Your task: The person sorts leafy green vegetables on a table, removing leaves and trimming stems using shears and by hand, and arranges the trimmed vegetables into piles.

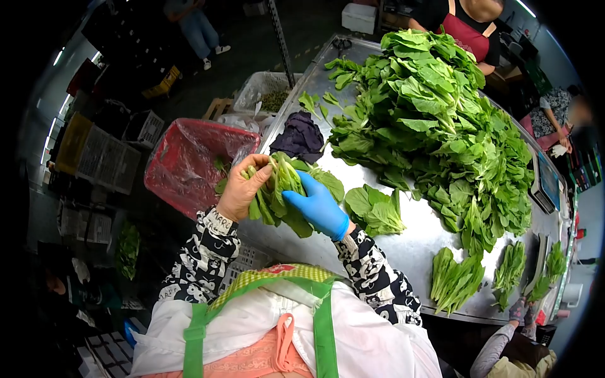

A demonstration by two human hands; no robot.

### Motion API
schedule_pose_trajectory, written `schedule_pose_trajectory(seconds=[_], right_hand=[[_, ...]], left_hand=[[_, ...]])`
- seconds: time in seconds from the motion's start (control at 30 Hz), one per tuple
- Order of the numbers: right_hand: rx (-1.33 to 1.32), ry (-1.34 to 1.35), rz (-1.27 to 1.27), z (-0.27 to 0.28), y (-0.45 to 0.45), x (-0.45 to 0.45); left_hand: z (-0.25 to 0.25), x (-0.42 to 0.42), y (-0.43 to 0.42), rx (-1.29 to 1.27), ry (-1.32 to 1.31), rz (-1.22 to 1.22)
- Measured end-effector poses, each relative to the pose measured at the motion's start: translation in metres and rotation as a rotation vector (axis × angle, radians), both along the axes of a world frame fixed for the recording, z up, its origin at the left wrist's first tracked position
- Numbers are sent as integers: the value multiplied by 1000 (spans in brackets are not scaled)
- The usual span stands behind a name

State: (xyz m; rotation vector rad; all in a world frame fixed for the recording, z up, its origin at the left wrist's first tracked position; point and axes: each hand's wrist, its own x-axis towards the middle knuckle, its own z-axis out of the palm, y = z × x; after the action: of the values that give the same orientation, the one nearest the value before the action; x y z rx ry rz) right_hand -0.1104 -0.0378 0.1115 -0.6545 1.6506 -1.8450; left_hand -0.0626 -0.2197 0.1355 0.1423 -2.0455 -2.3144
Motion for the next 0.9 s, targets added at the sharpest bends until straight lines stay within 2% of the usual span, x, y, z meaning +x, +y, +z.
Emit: schedule_pose_trajectory(seconds=[0.07,0.17,0.23,0.33,0.43,0.67,0.8,0.87,0.9], right_hand=[[5,23,-20,-2,1,-1],[26,68,-59,-5,2,-2],[190,181,-94,-9,2,-3],[290,296,-108,-10,0,-3],[280,232,-112,-4,-4,-2],[252,334,-183,-21,-10,-1],[58,196,-121,-15,-11,-1],[47,267,-114,-21,-13,-3],[16,250,-111,-27,-14,-4]], left_hand=[[4,-1,3,73,29,53],[-2,-2,0,26,40,88],[-5,-3,-1,2,109,146],[2,-3,3,-44,165,134],[-1,-5,2,-181,133,43],[6,-4,9,-247,170,7],[15,-3,10,-251,70,88],[6,-5,4,-437,175,92],[-5,-7,1,-422,197,80]])
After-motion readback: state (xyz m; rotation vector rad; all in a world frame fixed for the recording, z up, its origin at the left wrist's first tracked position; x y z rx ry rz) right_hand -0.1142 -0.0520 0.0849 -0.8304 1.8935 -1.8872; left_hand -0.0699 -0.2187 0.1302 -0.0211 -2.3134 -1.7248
